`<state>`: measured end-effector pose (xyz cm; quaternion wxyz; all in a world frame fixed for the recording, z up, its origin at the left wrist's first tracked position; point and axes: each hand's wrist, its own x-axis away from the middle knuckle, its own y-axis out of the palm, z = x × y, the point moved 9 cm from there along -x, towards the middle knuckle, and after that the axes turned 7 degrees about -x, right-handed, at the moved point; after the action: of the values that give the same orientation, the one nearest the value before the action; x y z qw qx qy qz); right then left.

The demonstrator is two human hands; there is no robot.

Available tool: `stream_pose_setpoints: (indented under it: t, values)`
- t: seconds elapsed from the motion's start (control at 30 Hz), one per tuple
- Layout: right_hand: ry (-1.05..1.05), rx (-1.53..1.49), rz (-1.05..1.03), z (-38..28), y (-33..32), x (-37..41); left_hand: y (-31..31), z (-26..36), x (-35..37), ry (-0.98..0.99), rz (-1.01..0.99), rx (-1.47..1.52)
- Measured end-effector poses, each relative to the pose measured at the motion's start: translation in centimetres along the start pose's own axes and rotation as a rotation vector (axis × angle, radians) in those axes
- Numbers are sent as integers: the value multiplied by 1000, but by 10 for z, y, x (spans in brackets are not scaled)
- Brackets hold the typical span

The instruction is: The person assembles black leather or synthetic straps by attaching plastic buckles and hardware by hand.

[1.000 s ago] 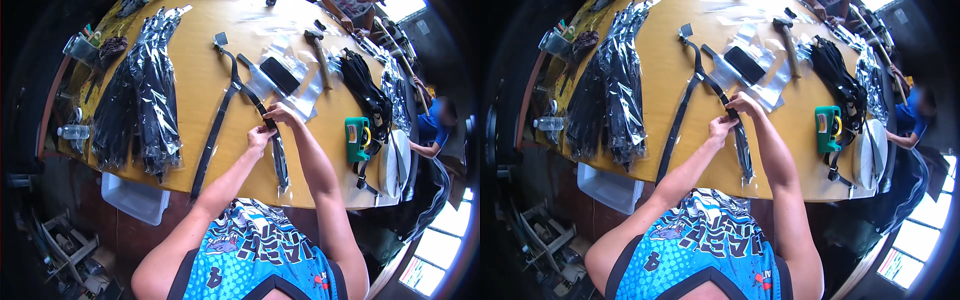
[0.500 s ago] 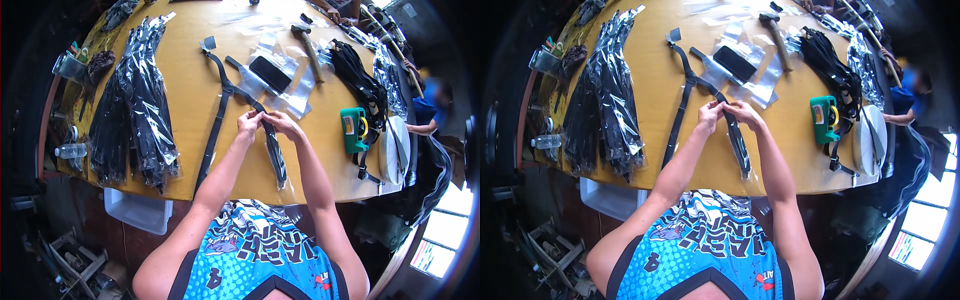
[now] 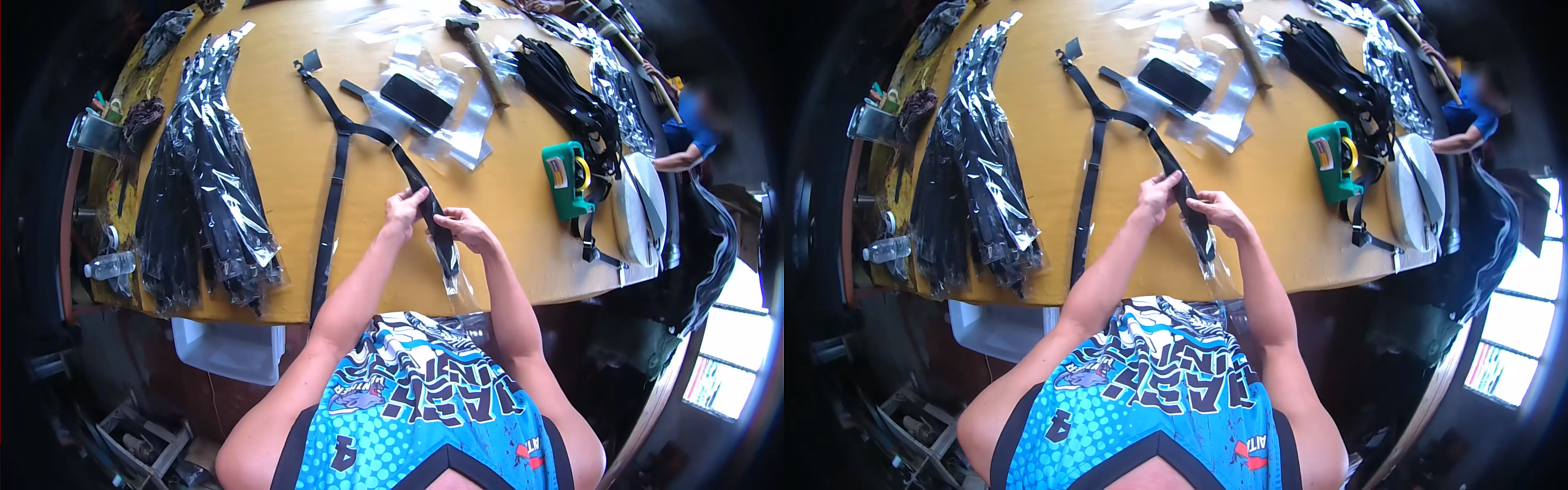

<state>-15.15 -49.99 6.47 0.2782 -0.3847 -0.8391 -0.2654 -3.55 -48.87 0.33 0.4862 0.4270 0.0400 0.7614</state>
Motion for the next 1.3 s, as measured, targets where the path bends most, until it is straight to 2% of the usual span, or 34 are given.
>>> stream_pose_setpoints:
  t: [0.07, 0.13, 0.27, 0.33, 0.47, 0.53, 0.63, 0.67, 0.73, 0.77, 0.8, 0.83, 0.9, 0.93, 1.03, 1.13, 1.2, 1.23, 1.27, 1.3]
  values:
    - [15, 6, 1, 15, -7, 6, -3, 7, -9, 30, 47, 1]
    - [12, 172, -79, 31, -7, 20, 1, 20, -7, 57, 46, 27]
    - [58, -50, -112, 62, -8, 66, -3, 33, -11, 99, 110, 4]
    - [100, 64, -131, 80, -18, 88, -9, 35, -17, 117, 150, -9]
    - [179, -40, -69, 116, -38, 128, -19, 34, -15, 147, 287, -94]
    - [233, -56, -22, 138, -52, 145, -19, 33, -19, 151, 261, -93]
    - [264, 148, 70, 164, -82, 161, -18, 32, -15, 145, 233, -64]
    - [260, 114, 58, 171, -89, 167, -24, 25, -25, 155, 238, -66]
    - [438, 546, 76, 188, -112, 182, -37, 18, -44, 239, 283, -178]
    - [473, 759, 166, 187, -128, 191, -37, 15, -43, 227, 268, -167]
    - [501, 976, 258, 177, -140, 197, -31, 18, -36, 208, 241, -112]
    - [501, 995, 466, 133, -128, 206, -30, 20, -31, 208, 244, -104]
    - [177, 967, 617, 78, -113, 181, -32, 18, -30, 211, 279, -118]
    - [-12, 925, 659, 52, -106, 163, -38, 14, -31, 218, 357, -143]
    - [-357, 743, 598, -28, -54, 93, -36, 15, -22, 206, 409, -178]
    - [-512, 658, 527, -85, -26, 7, -39, 14, -22, 219, 412, -44]
    - [-535, 686, 436, -111, -8, -50, -33, 7, -22, 72, 297, 62]
    - [-452, 584, 339, -112, -1, -82, -28, 8, -18, 49, 221, 68]
    - [-367, 483, 243, -113, 8, -106, -29, 11, -16, 60, 229, 78]
    - [-318, 610, 225, -121, 18, -118, -25, 14, -13, 49, 188, 117]
